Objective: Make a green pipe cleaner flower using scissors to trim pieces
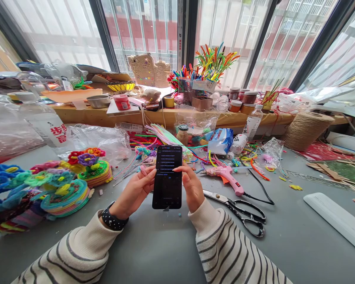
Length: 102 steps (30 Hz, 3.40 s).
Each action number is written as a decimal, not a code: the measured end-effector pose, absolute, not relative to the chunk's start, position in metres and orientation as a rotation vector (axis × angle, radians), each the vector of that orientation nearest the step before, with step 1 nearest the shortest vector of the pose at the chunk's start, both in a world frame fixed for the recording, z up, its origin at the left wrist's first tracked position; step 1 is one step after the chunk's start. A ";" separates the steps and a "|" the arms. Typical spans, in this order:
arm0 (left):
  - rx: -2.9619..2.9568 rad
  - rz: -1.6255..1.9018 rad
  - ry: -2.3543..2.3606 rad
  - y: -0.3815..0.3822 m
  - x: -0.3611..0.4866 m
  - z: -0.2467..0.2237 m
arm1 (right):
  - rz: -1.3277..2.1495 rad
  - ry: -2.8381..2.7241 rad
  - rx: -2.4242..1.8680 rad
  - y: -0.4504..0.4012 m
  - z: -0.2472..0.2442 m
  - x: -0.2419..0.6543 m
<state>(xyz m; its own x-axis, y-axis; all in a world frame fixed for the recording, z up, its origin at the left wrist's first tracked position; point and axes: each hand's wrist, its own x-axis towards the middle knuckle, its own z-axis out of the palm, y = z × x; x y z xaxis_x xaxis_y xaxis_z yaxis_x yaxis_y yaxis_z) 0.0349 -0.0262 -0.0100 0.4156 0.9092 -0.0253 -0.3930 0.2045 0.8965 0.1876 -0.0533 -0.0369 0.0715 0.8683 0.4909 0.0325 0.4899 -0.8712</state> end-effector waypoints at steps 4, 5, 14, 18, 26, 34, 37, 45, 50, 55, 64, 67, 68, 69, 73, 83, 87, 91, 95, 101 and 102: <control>0.960 1.007 0.660 -0.026 0.035 -0.010 | 0.764 -1.359 -0.862 -0.053 -0.037 0.188; 0.960 1.007 0.664 -0.026 0.035 -0.010 | 0.766 -1.359 -0.858 -0.053 -0.037 0.188; 0.999 0.981 0.626 -0.025 0.034 -0.013 | 0.761 -1.380 -0.888 -0.053 -0.038 0.189; 0.993 0.995 0.627 -0.025 0.034 -0.013 | 0.760 -1.380 -0.899 -0.053 -0.037 0.189; 0.957 1.014 0.639 -0.025 0.035 -0.012 | 0.739 -1.355 -0.865 -0.053 -0.033 0.186; 0.951 1.007 0.645 -0.024 0.035 -0.013 | 0.751 -1.354 -0.867 -0.053 -0.033 0.185; 0.962 0.998 0.632 -0.025 0.034 -0.014 | 0.766 -1.364 -0.872 -0.053 -0.034 0.187; 0.963 1.007 0.640 -0.025 0.035 -0.013 | 0.761 -1.378 -0.888 -0.052 -0.036 0.187; 0.964 1.011 0.646 -0.025 0.035 -0.012 | 0.751 -1.380 -0.892 -0.052 -0.035 0.187; 0.978 1.007 0.642 -0.026 0.035 -0.012 | 0.774 -1.373 -0.896 -0.053 -0.034 0.187; 0.981 1.005 0.659 -0.025 0.034 -0.013 | 0.805 -1.289 -0.842 -0.052 -0.034 0.185; 0.986 1.001 0.667 -0.025 0.034 -0.013 | 0.868 -1.247 -0.845 -0.051 -0.037 0.185; 0.991 0.997 0.664 -0.025 0.034 -0.013 | 0.875 -1.249 -0.850 -0.050 -0.038 0.185; 0.994 0.996 0.661 -0.025 0.034 -0.013 | 0.874 -1.253 -0.854 -0.050 -0.039 0.185; 0.985 0.997 0.669 -0.025 0.035 -0.013 | 0.841 -1.259 -0.859 -0.050 -0.042 0.185; 0.962 1.002 0.685 -0.025 0.035 -0.013 | 0.820 -1.271 -0.874 -0.052 -0.035 0.186; 0.964 1.007 0.687 -0.024 0.035 -0.014 | 0.833 -1.256 -0.876 -0.051 -0.037 0.186; 0.978 1.003 0.672 -0.025 0.035 -0.013 | 0.853 -1.230 -0.898 -0.051 -0.039 0.185; 0.994 0.994 0.658 -0.025 0.035 -0.013 | 0.866 -1.203 -0.908 -0.050 -0.041 0.185; 0.991 0.997 0.670 -0.025 0.035 -0.014 | 0.867 -1.207 -0.885 -0.049 -0.043 0.184; 0.994 0.997 0.671 -0.025 0.035 -0.014 | 0.868 -1.207 -0.886 -0.049 -0.042 0.184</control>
